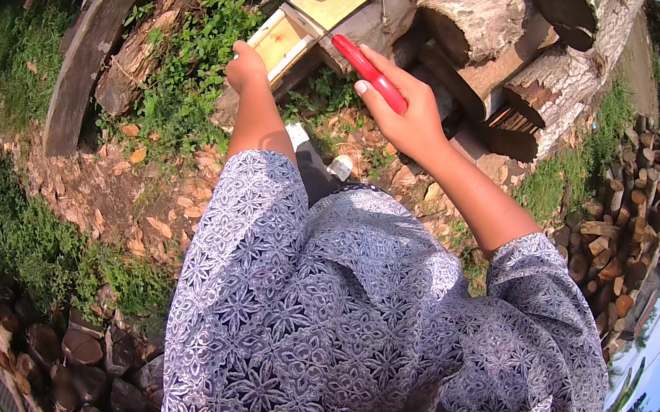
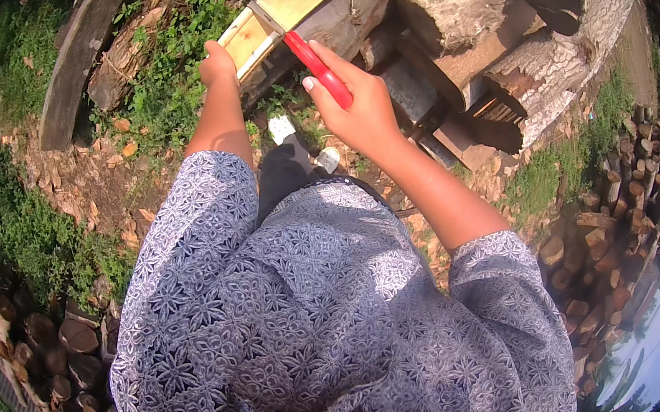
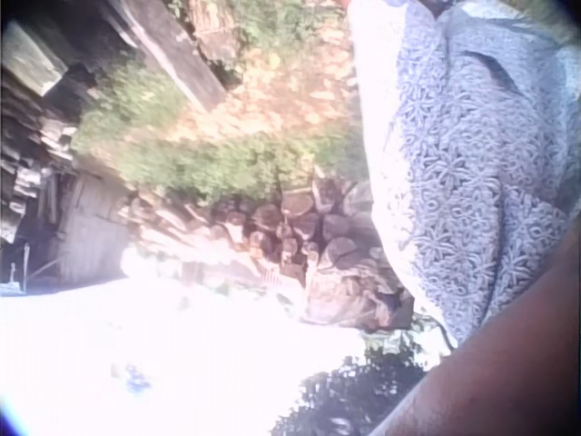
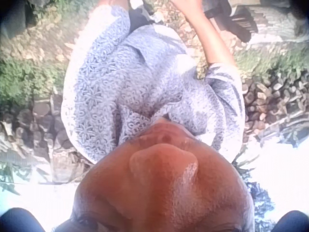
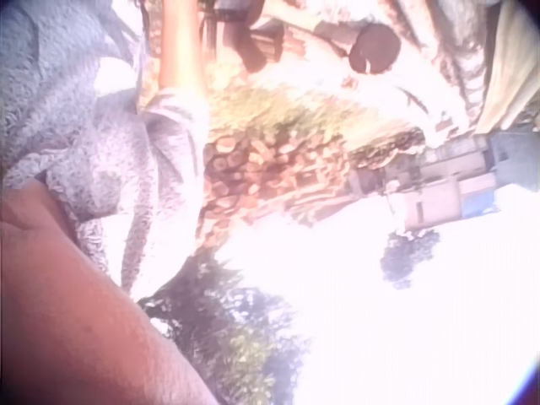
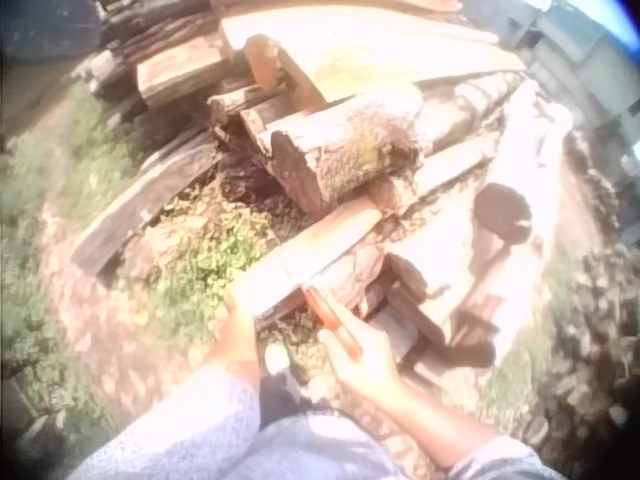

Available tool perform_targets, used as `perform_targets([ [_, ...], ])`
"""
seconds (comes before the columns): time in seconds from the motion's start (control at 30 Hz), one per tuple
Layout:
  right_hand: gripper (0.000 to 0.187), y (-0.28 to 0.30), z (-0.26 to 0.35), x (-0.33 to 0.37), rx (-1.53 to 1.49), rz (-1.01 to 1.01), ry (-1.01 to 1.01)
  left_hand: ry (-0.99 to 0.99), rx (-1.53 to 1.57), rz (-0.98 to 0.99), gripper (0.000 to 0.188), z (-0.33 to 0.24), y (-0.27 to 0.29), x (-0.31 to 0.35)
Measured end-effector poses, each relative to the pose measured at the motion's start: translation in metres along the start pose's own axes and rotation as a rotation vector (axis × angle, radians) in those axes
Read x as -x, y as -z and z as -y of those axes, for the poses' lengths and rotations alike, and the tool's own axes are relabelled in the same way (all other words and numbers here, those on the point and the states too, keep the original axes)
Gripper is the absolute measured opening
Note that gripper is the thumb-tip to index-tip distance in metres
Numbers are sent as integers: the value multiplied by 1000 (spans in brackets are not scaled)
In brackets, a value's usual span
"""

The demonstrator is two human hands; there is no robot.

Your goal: The person uses a red hand saw to cut a rectangular piece of light-colored wood resting on a log. After completing the cut, the person sits on the ground and uses a small knife to carve or shape the cut piece of wood.

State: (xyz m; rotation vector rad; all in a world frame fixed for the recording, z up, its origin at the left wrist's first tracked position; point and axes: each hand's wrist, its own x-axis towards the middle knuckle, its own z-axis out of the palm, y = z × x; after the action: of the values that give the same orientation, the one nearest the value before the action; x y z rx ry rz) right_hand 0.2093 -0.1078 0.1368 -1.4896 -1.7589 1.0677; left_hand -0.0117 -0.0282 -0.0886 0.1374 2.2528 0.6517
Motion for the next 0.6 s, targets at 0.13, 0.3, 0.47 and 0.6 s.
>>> perform_targets([
  [0.13, 50, 5, -22, 13, 15, 46, -18, 13, 78, 1, 78, -4, 6, 0],
  [0.3, 50, 7, -42, 19, -18, 48, 5, 29, 145, -5, 77, 0, 2, -1],
  [0.47, 51, 7, -57, 28, -45, 34, -14, -15, 97, 7, 79, 0, -7, -7],
  [0.6, 49, 20, -10, 12, -5, 69, -43, 8, 125, 23, 76, 3, -1, 4],
])
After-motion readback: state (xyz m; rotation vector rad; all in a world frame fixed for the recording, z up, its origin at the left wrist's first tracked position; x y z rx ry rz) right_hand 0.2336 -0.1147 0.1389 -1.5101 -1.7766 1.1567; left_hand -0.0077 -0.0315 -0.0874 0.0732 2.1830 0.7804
